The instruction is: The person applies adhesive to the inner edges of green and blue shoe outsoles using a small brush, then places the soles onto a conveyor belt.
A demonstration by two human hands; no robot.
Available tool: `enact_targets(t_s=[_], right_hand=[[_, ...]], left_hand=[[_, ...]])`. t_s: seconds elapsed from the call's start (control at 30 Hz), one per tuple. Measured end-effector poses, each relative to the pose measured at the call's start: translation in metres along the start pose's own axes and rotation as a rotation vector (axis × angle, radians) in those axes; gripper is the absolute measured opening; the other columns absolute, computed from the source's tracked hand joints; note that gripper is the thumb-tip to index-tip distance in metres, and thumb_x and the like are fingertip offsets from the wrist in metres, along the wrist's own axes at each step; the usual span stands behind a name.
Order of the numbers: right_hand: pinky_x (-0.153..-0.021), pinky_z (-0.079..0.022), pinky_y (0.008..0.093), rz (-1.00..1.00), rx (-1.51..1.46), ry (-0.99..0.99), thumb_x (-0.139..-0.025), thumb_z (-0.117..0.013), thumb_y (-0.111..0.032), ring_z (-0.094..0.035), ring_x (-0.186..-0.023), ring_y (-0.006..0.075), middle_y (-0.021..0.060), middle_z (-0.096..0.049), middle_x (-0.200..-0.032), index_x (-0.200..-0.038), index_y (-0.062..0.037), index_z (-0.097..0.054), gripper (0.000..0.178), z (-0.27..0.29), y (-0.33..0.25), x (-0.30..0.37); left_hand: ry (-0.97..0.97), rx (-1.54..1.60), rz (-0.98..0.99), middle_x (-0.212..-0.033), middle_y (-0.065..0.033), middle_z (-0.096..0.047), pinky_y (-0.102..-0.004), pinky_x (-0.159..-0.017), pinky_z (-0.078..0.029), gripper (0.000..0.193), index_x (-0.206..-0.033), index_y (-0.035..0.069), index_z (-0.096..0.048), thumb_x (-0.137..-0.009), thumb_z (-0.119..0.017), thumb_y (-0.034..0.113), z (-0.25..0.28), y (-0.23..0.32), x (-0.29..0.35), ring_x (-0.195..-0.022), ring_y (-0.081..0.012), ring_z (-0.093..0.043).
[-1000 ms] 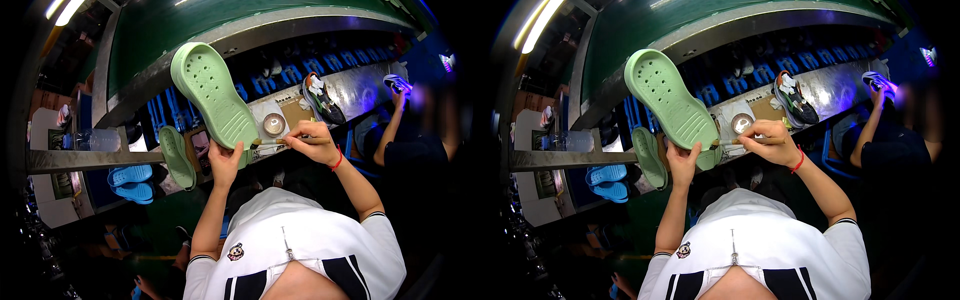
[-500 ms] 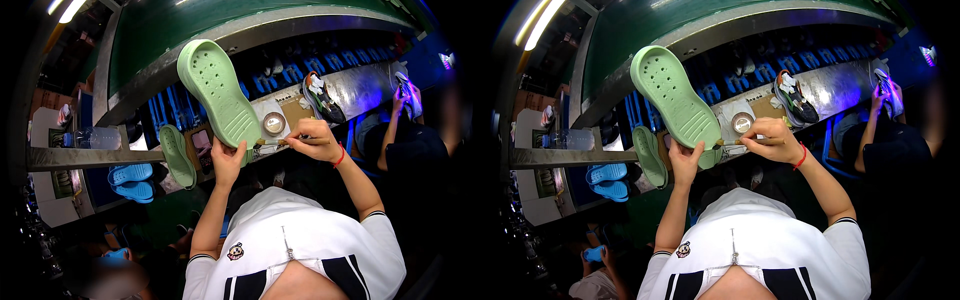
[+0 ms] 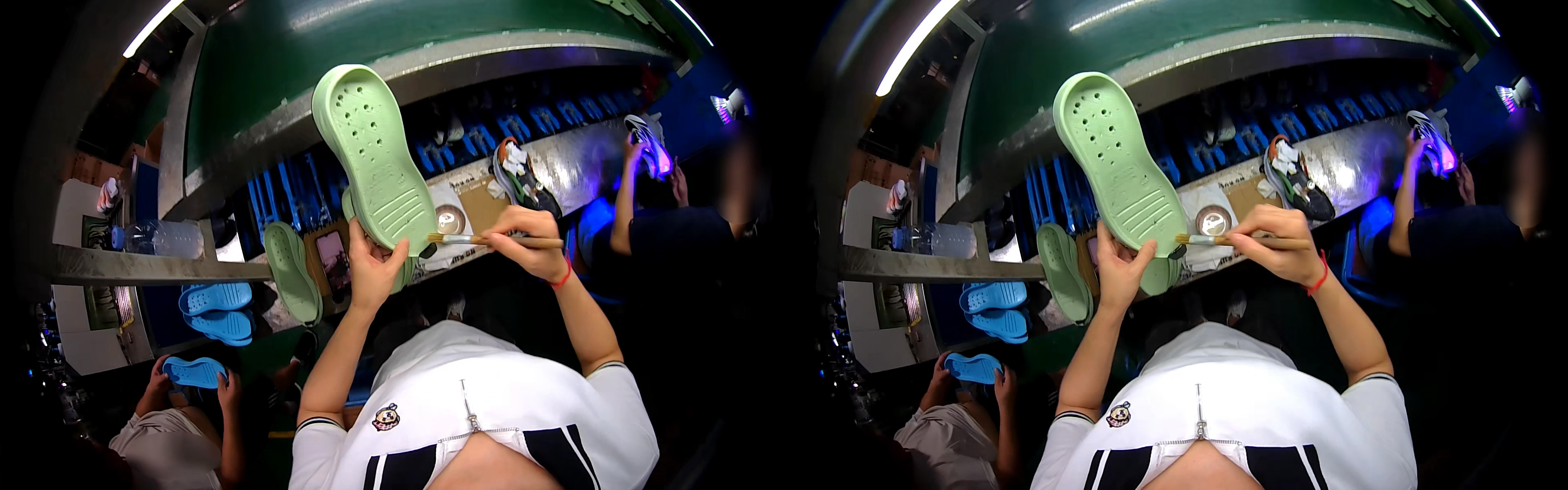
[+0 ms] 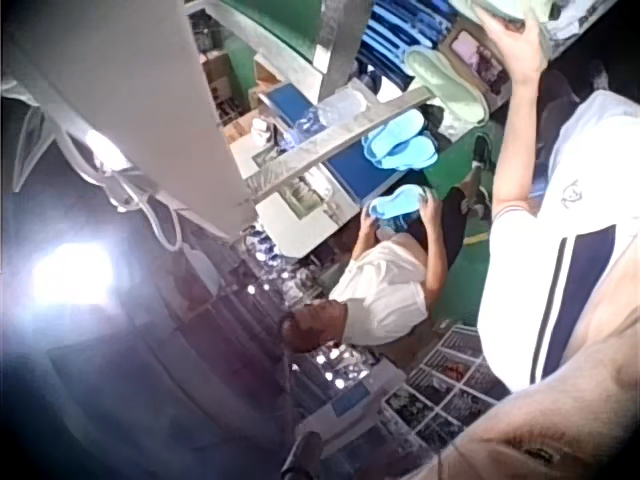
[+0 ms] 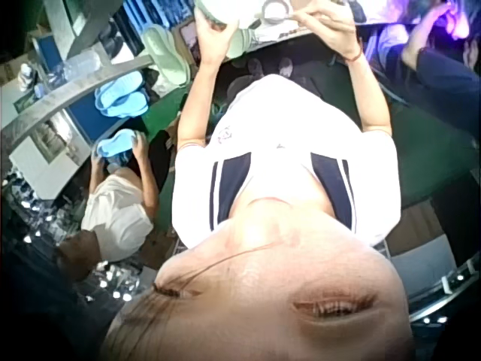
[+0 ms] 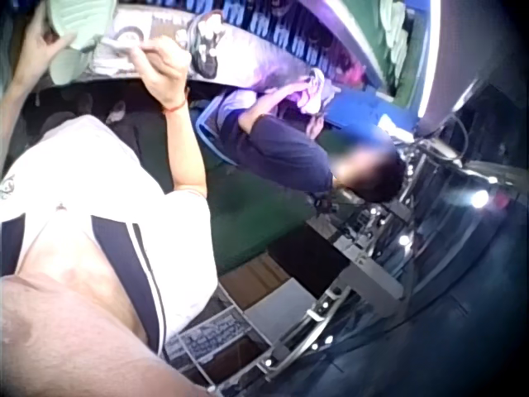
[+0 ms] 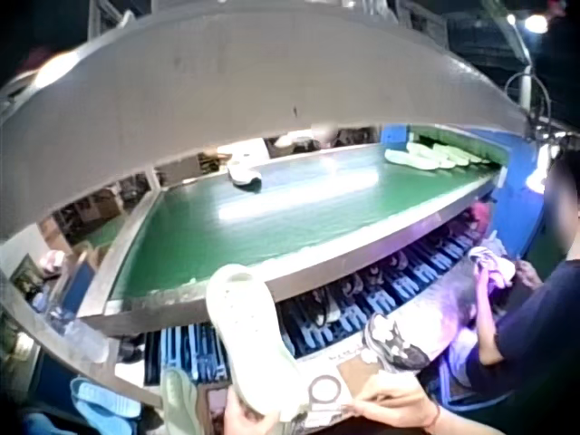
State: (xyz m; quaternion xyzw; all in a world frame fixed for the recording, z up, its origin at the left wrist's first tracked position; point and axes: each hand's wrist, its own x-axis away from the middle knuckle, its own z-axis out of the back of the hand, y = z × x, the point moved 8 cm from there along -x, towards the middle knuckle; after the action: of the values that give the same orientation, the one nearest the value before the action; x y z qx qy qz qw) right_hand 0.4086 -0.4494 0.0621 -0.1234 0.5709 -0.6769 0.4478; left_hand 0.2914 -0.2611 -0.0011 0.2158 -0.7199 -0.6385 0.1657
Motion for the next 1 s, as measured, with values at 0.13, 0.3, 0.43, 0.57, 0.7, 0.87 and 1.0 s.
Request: enact_targets(t_s=[0.13, 0.3, 0.43, 0.57, 0.7, 0.87, 1.0], right_hand=[[-0.059, -0.047, 0.0228, -0.125, -0.283, 0.283, -0.083, -0.057, -0.002, -0.062, -0.064, 0.015, 0.0111, -0.063, -0.075, -0.083, 0.0052, -0.064, 0.01, 0.047, -0.004, 0.018], [-0.061, -0.048, 0.0222, -0.211, -0.355, 0.238, -0.084, -0.057, -0.002, -0.062, -0.066, 0.0153, 0.011, -0.062, -0.076, -0.084, 0.0061, -0.063, 0.011, 0.031, 0.01, 0.02], [-0.062, -0.049, 0.0219, -0.317, -0.327, 0.205, -0.085, -0.058, -0.003, -0.063, -0.068, 0.0136, 0.0111, -0.065, -0.076, -0.084, 0.0057, -0.064, 0.01, 0.018, 0.031, 0.038], [-0.062, -0.049, 0.0211, -0.437, -0.323, 0.171, -0.085, -0.06, -0.004, -0.064, -0.068, 0.0131, 0.0108, -0.066, -0.076, -0.084, 0.0051, -0.064, 0.011, 0.002, 0.06, 0.061], [-0.063, -0.049, 0.0208, -0.486, -0.352, 0.15, -0.085, -0.06, -0.005, -0.064, -0.068, 0.0128, 0.0103, -0.066, -0.077, -0.086, 0.0055, -0.064, 0.011, -0.014, 0.075, 0.07], [-0.064, -0.05, 0.0213, -0.515, -0.393, 0.097, -0.085, -0.06, -0.004, -0.064, -0.069, 0.0128, 0.0097, -0.066, -0.078, -0.087, 0.0051, -0.064, 0.01, -0.036, 0.088, 0.067], [-0.064, -0.049, 0.0206, -0.54, -0.431, 0.086, -0.085, -0.061, -0.004, -0.064, -0.069, 0.0123, 0.0088, -0.066, -0.078, -0.086, 0.0047, -0.064, 0.009, -0.045, 0.09, 0.07]], left_hand=[[-0.013, 0.026, -0.022, -0.113, -0.0209, -0.054, -0.0366, -0.076, -0.056, 0.056, -0.123, -0.002, -0.028, -0.077, -0.06, -0.007, 0.002, 0.072, -0.105, -0.101, -0.0276, -0.059], [0.035, 0.49, 0.229, -0.112, -0.0256, -0.056, -0.032, -0.068, -0.058, 0.045, -0.117, -0.015, -0.037, -0.088, -0.057, 0.014, 0.067, 0.151, -0.304, -0.082, -0.0275, -0.065], [0.053, 0.114, -0.269, -0.112, -0.0215, -0.056, -0.0208, -0.046, -0.046, 0.051, -0.121, -0.01, -0.032, -0.089, -0.058, 0.02, 0.039, 0.154, -0.246, -0.065, -0.0174, -0.061], [-0.031, -0.313, -0.381, -0.103, -0.0094, -0.051, -0.0174, -0.048, -0.038, 0.056, -0.122, 0.006, -0.037, -0.076, -0.068, 0.001, 0.021, 0.033, -0.092, -0.059, -0.0067, -0.05], [0.239, -0.956, 0.148, -0.107, -0.0142, -0.037, -0.034, -0.07, -0.046, 0.067, -0.112, -0.001, -0.037, -0.064, -0.08, 0.016, 0.124, -0.157, 0.036, -0.079, -0.0206, -0.05], [0.154, -0.249, 0.599, -0.089, -0.0072, -0.061, -0.0315, -0.066, -0.05, 0.033, -0.104, -0.004, -0.056, -0.078, -0.07, 0.01, 0.141, -0.236, 0.096, -0.078, -0.017, -0.06], [0.135, 0.254, 0.665, -0.111, -0.0081, -0.056, -0.031, -0.081, -0.052, 0.04, -0.122, 0.002, -0.047, -0.085, -0.06, 0.003, 0.112, -0.166, 0.091, -0.1, -0.0167, -0.058]])
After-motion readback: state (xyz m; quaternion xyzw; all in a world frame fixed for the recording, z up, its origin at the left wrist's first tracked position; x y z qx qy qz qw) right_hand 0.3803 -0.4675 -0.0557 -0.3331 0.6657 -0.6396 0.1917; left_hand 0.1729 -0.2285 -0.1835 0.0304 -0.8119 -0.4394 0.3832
